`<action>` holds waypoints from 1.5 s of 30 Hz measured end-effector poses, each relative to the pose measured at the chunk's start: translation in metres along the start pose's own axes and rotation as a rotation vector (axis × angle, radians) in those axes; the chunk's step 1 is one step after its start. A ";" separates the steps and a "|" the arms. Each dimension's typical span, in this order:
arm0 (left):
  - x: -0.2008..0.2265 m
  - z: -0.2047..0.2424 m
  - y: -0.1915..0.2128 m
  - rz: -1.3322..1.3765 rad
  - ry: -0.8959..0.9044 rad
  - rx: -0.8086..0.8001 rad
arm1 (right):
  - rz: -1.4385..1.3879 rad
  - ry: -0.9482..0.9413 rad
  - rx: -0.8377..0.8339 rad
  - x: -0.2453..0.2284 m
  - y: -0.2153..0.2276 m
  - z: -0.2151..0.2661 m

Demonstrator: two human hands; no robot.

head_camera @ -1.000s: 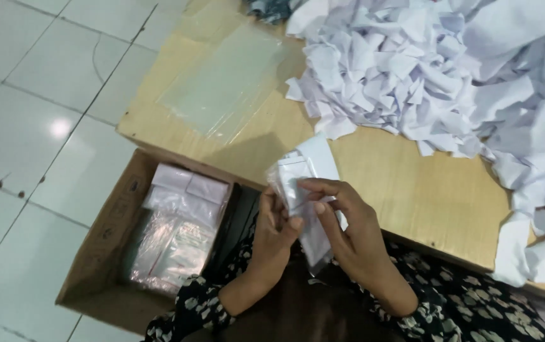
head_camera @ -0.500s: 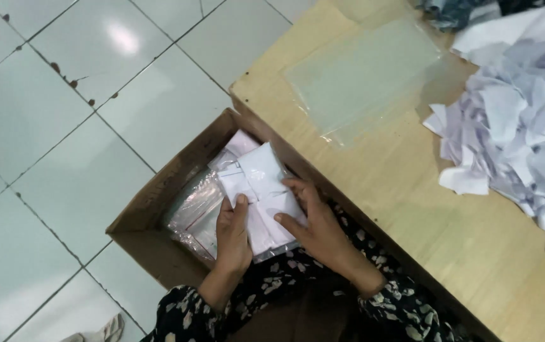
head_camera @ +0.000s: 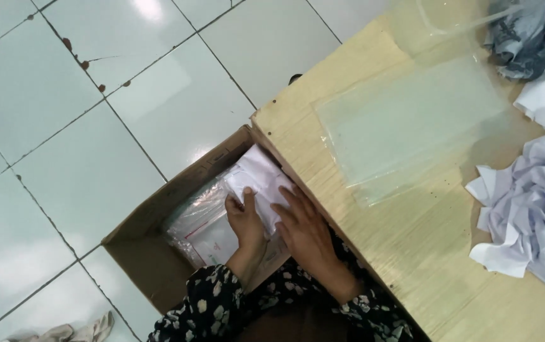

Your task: Folding white fabric scraps and placing them into individual small plastic bags.

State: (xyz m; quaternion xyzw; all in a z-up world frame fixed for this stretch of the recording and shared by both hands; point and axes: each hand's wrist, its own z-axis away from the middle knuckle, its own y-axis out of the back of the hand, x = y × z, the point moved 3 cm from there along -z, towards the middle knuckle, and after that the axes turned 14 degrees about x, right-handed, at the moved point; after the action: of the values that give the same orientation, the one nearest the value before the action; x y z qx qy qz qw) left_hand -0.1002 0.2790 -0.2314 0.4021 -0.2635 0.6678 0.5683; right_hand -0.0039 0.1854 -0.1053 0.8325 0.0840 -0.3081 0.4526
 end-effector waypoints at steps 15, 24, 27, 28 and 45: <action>0.058 0.023 -0.020 -0.840 -1.374 -0.225 | 0.180 -0.018 -0.240 0.022 -0.020 0.028; 0.045 0.029 -0.025 -0.761 -1.383 -0.256 | 0.247 -0.067 -0.266 0.022 -0.020 0.034; 0.045 0.033 -0.027 -0.764 -1.404 -0.255 | 0.215 -0.064 -0.209 0.026 -0.022 0.039; 0.046 0.035 -0.027 -0.755 -1.391 -0.271 | 0.201 -0.095 -0.245 0.028 -0.023 0.040; 0.064 0.055 -0.023 -0.599 -1.711 -0.216 | -0.231 0.035 -0.094 -0.033 0.142 0.086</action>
State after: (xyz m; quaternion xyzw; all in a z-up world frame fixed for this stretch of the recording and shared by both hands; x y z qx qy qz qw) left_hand -0.0668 0.2747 -0.1511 0.7562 -0.5408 -0.0622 0.3631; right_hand -0.0083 0.0386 -0.0204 0.8004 0.2015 -0.3396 0.4509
